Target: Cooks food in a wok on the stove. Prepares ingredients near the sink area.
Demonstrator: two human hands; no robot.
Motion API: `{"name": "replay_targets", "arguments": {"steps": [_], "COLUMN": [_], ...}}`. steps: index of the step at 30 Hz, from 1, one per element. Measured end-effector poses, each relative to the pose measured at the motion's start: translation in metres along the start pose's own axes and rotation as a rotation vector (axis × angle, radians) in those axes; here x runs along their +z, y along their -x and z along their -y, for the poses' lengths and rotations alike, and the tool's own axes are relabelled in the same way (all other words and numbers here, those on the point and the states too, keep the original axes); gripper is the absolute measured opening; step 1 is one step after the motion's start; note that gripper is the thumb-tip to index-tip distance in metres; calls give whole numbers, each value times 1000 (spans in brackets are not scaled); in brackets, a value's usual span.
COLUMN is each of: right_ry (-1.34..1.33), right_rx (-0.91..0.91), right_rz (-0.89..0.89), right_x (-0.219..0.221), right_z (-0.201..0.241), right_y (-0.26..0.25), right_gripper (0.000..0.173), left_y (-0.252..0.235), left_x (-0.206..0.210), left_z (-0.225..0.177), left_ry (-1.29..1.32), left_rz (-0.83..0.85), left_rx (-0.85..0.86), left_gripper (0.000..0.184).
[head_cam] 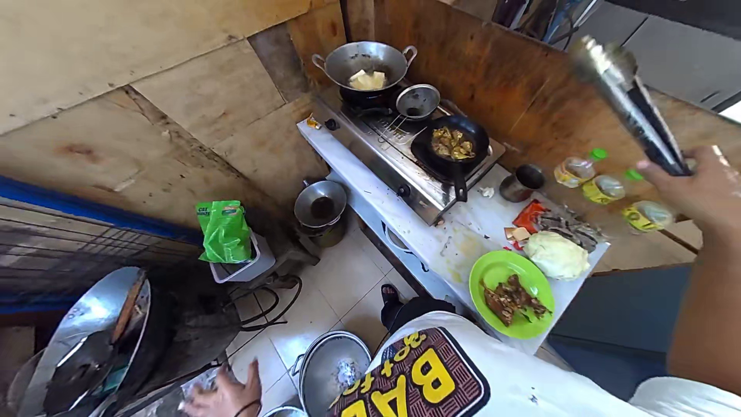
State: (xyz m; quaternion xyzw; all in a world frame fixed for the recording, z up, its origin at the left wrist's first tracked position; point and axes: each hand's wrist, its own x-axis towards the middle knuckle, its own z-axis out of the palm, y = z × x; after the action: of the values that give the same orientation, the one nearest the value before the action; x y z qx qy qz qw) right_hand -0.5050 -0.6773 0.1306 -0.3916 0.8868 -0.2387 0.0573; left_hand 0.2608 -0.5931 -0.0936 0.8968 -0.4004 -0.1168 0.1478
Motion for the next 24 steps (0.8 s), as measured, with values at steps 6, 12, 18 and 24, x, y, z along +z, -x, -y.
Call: {"name": "replay_targets", "arguments": {"steps": [6,12,18,24], "right_ry": [-50,55,434,722], "right_rx": [-123,-295,-424,-565], "right_rz": [16,76,130,174], "right_x": [38,72,122,193], "right_z": [114,247,366,453], "right_y": [-38,-70,-105,-141], "right_gripper": [81,71,69,57], "left_y": [-72,-123,-194,-278], "left_x": [26,70,92,101], "left_z": [-99,-196,-261,-265], "left_ry": [77,182,185,224], "left_rz": [71,230,316,355], "left_rx": [207,387,502,591], "left_gripper": [60,51,49,43]}}
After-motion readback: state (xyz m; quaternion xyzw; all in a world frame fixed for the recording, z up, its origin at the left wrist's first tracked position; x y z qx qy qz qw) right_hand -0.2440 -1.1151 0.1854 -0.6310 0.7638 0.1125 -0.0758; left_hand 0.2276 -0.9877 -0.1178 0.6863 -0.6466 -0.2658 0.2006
